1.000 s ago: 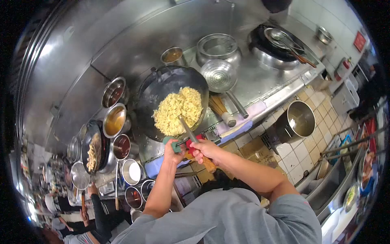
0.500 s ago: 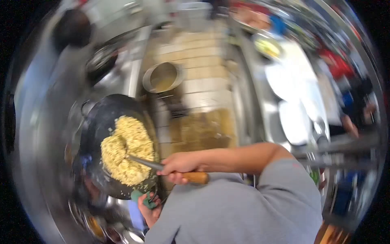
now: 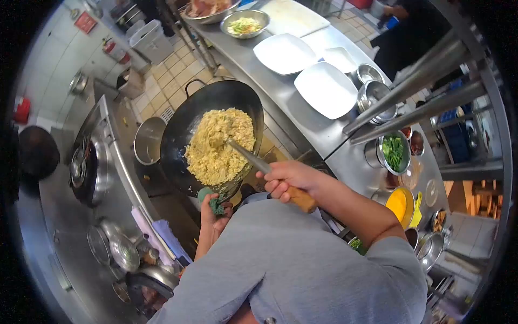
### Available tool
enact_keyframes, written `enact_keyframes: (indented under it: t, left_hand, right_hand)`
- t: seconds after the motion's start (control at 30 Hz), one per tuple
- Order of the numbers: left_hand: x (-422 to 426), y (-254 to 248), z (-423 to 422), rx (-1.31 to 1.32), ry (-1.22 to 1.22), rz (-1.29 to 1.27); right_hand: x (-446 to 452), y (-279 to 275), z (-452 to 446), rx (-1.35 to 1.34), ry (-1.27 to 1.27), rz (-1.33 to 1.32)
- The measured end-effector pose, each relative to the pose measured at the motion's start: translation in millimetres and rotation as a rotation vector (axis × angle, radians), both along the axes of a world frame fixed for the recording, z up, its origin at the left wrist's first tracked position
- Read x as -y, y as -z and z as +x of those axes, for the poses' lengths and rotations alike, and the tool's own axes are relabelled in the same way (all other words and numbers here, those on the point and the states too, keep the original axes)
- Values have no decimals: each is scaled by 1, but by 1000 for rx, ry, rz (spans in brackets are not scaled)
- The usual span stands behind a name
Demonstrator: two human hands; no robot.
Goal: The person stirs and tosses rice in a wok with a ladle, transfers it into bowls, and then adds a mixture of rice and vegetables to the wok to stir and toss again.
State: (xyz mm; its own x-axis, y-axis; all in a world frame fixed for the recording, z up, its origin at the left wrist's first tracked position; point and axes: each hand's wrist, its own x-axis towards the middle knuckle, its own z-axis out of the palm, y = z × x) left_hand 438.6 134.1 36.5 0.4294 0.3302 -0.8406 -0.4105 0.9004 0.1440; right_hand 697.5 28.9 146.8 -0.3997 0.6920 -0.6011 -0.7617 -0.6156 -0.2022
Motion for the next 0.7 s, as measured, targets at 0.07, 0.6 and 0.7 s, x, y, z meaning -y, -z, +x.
enact_keyframes:
  t: [0.07,0.6,0.7]
  left_hand:
    - [-17,4,12,-3,108,-5]
    - [-103,30,39,15,316,127]
    - [-107,37,31,5,285,97]
  right_hand:
    - [8,-8,16,-72,112,19]
    - [-43,109,122,2316,-25,129]
    - [-70,95,109,2125,-154,-230]
